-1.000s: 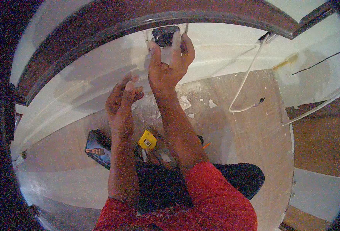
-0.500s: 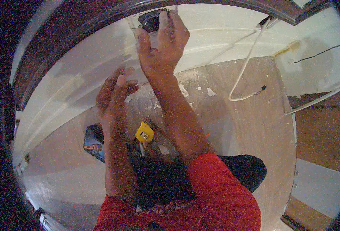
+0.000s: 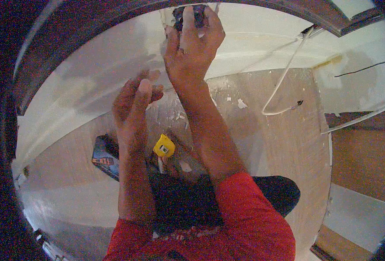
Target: The person works on electrical wiring inside a wall opening, using a tool to manipulate wires and then placing a socket component into the wall.
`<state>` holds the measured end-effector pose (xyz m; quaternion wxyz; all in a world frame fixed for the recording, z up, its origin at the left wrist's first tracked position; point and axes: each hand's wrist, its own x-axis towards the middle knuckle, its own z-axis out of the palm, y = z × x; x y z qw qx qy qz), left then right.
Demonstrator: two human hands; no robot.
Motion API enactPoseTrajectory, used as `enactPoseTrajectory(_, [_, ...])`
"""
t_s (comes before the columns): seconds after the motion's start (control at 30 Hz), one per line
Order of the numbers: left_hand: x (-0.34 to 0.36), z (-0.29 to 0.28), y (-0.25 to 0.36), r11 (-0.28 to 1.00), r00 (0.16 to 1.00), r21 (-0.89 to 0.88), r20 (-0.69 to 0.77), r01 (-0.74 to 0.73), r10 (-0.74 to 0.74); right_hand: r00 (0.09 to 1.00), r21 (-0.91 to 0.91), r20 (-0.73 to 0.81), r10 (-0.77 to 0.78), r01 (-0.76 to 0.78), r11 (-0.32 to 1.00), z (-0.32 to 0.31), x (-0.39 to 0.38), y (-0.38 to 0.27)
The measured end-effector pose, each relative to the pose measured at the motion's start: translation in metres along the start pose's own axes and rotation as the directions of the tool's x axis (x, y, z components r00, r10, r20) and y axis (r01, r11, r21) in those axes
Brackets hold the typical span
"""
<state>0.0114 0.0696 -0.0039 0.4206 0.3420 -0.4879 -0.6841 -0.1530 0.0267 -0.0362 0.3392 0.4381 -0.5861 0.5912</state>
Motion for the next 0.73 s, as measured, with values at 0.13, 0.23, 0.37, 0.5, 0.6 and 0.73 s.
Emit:
enactPoseTrajectory(0.13, [-0.001, 0.002, 0.004, 1.0, 1.0, -0.004, -0.006, 0.016, -0.016, 0.998, -0.011, 0.052, 0.044, -0.044, 0.999, -0.007, -0.002, 0.0])
enactPoseTrajectory(0.23, [-0.001, 0.002, 0.005, 1.0, 1.0, 0.002, 0.005, 0.019, -0.019, 0.999, 0.036, 0.046, -0.008, 0.006, 0.999, -0.009, -0.001, 0.004])
enactPoseTrajectory(0.37, [-0.002, 0.004, 0.001, 1.0, 1.0, -0.024, 0.015, 0.015, -0.015, 0.999, -0.04, 0.031, -0.029, 0.03, 0.999, -0.005, 0.0, 0.006])
enactPoseTrajectory(0.5, [-0.001, 0.007, -0.002, 0.999, 0.999, 0.036, 0.048, 0.014, -0.016, 1.0, 0.005, 0.031, 0.005, -0.005, 1.0, -0.008, -0.001, 0.008])
enactPoseTrajectory(0.6, [-0.001, 0.005, -0.003, 0.999, 0.999, 0.046, 0.039, 0.022, -0.024, 0.999, 0.053, 0.023, 0.037, -0.038, 0.998, -0.008, -0.001, 0.004])
enactPoseTrajectory(0.73, [0.0, 0.007, -0.001, 0.997, 0.998, 0.066, 0.055, 0.034, -0.037, 0.987, 0.088, 0.015, 0.16, -0.16, 0.983, -0.001, -0.008, 0.004])
